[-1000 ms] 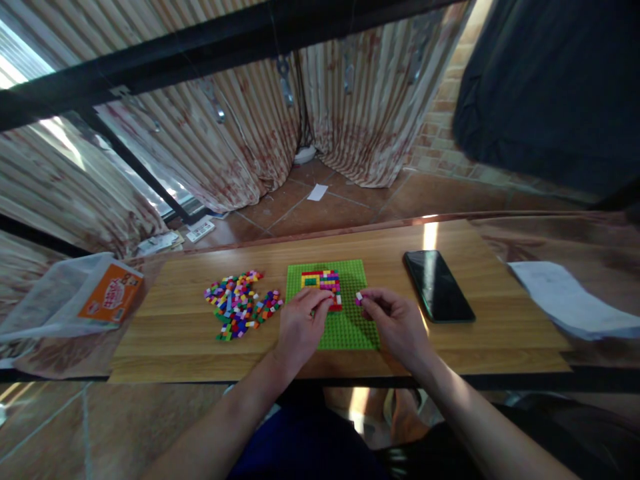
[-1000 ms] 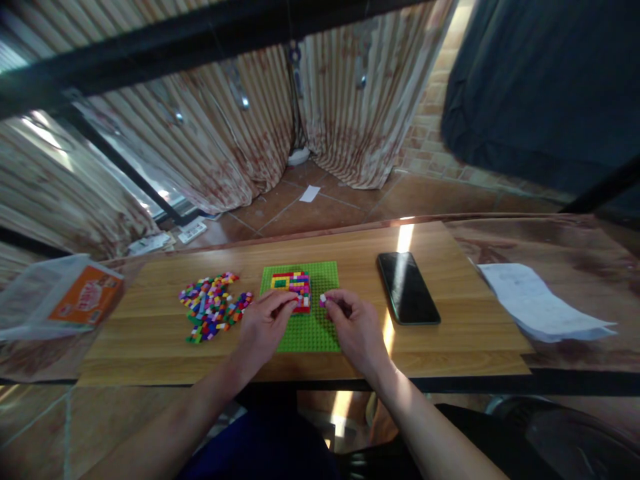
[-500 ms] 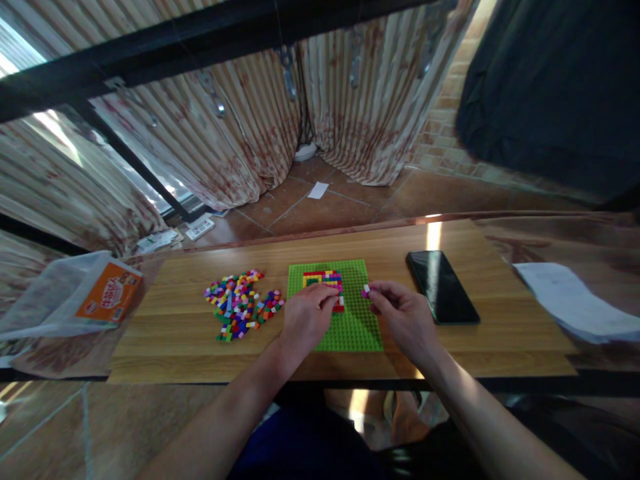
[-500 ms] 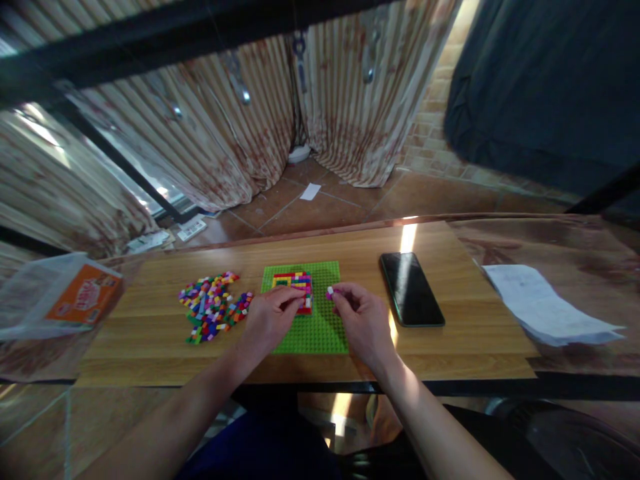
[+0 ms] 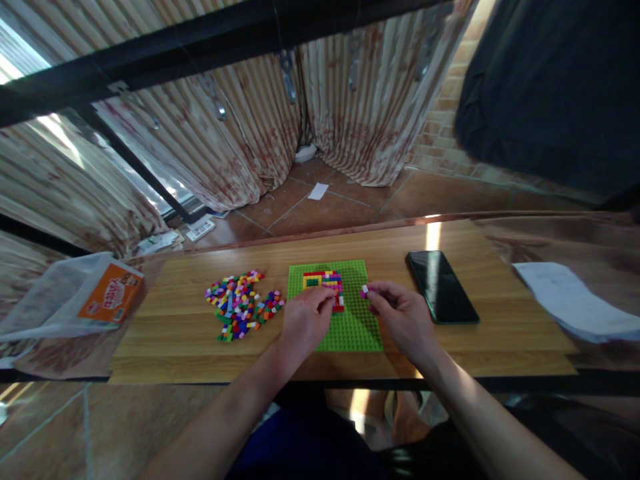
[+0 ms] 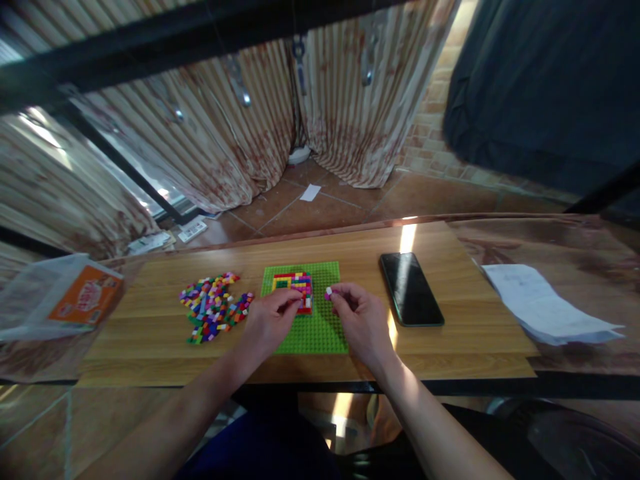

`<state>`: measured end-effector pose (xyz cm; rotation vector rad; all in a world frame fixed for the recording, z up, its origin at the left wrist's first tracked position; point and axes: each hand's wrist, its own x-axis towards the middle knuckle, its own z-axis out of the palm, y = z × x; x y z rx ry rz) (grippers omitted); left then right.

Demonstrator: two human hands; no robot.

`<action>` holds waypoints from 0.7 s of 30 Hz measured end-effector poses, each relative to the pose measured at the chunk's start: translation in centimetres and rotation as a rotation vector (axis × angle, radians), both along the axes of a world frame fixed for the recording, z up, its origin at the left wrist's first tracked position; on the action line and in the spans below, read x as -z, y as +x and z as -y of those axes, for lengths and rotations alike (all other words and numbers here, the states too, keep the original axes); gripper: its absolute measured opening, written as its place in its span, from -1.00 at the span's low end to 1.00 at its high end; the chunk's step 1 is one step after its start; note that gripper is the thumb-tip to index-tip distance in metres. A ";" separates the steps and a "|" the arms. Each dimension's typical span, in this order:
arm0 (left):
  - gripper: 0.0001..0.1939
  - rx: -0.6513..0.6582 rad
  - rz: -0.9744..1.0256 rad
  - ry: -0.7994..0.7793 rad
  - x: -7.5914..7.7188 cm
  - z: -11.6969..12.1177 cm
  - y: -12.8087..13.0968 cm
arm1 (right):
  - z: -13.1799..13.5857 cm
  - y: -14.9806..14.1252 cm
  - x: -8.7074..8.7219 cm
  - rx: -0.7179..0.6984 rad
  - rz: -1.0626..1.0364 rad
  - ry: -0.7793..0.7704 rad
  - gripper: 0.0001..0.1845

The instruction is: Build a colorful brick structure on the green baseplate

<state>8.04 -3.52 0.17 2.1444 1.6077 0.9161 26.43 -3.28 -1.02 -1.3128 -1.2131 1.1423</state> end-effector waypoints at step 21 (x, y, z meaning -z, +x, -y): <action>-0.82 0.080 -0.313 0.154 0.7 0.6 0.4 | 0.3 -0.4 0.6 -0.023 0.001 -0.034 -0.71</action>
